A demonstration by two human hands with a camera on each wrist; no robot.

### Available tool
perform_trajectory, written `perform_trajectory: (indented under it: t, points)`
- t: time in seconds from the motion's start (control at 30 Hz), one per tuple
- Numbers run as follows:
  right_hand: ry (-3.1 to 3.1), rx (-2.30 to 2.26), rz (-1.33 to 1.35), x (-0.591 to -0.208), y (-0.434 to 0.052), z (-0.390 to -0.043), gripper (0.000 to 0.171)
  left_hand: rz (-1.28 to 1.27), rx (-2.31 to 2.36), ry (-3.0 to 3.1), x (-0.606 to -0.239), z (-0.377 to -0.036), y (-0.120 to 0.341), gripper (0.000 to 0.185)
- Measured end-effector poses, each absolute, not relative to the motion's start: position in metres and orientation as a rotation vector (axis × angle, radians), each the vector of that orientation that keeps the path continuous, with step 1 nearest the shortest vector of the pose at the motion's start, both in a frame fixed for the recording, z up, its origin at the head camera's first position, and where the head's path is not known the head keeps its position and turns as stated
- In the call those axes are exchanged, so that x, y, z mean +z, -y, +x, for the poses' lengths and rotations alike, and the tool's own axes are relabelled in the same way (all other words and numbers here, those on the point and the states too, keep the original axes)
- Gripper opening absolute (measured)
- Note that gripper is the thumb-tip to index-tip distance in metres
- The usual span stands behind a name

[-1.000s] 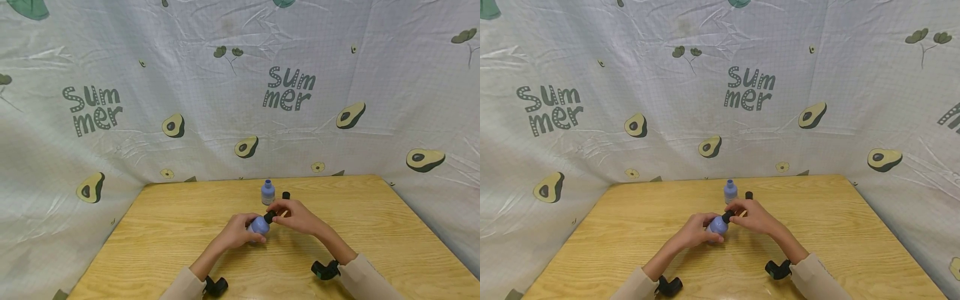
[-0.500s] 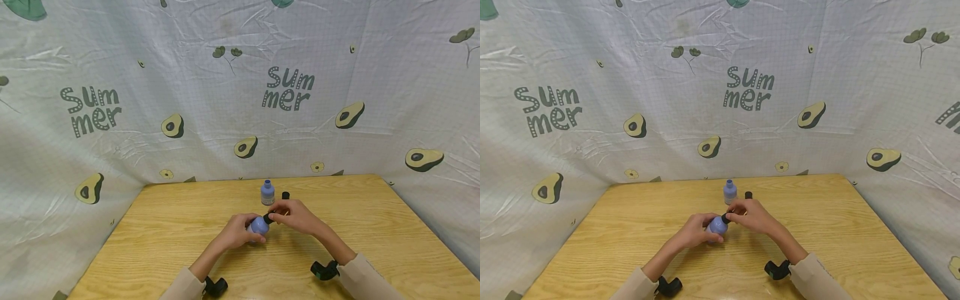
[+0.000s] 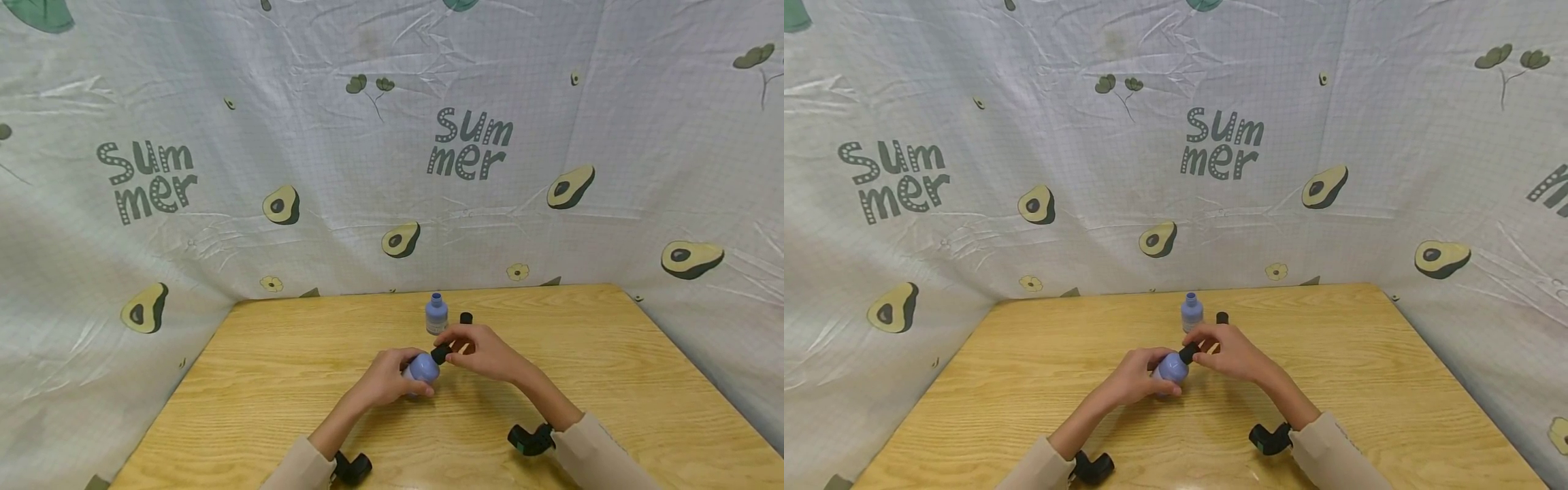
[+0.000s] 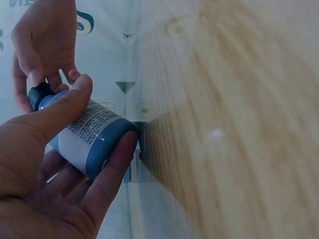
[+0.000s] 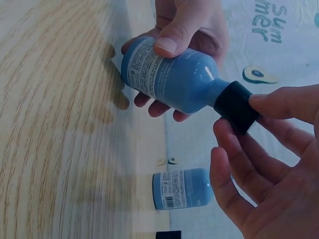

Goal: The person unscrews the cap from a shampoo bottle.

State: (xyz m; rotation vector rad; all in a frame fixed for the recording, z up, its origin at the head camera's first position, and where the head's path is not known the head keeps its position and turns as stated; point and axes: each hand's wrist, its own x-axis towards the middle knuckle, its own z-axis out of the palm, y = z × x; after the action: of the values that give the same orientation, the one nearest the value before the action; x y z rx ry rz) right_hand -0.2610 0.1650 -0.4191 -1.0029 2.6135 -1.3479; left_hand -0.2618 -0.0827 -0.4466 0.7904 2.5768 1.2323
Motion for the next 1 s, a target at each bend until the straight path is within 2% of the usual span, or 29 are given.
perform_trajectory:
  t: [0.17, 0.43, 0.57, 1.0]
  points:
    - [-2.621, -1.356, -0.991, -0.4186, -0.1641, -0.2609, 0.029, 0.787, 1.236, -2.58, -0.4472, -0.2618, 0.0824, 0.05]
    - [-2.671, -1.319, -0.881, -0.4197, -0.1629, -0.2612, 0.025, 0.8, 1.241, -2.582, -0.4473, -0.2614, 0.0824, 0.049]
    - [-2.672, -1.322, -0.91, -0.4198, -0.1639, -0.2613, 0.021, 0.803, 1.242, -2.578, -0.4472, -0.2615, 0.0825, 0.05]
    - [-2.602, -1.391, -0.995, -0.4198, -0.1645, -0.2618, 0.027, 0.789, 1.253, -2.569, -0.4471, -0.2614, 0.0827, 0.05]
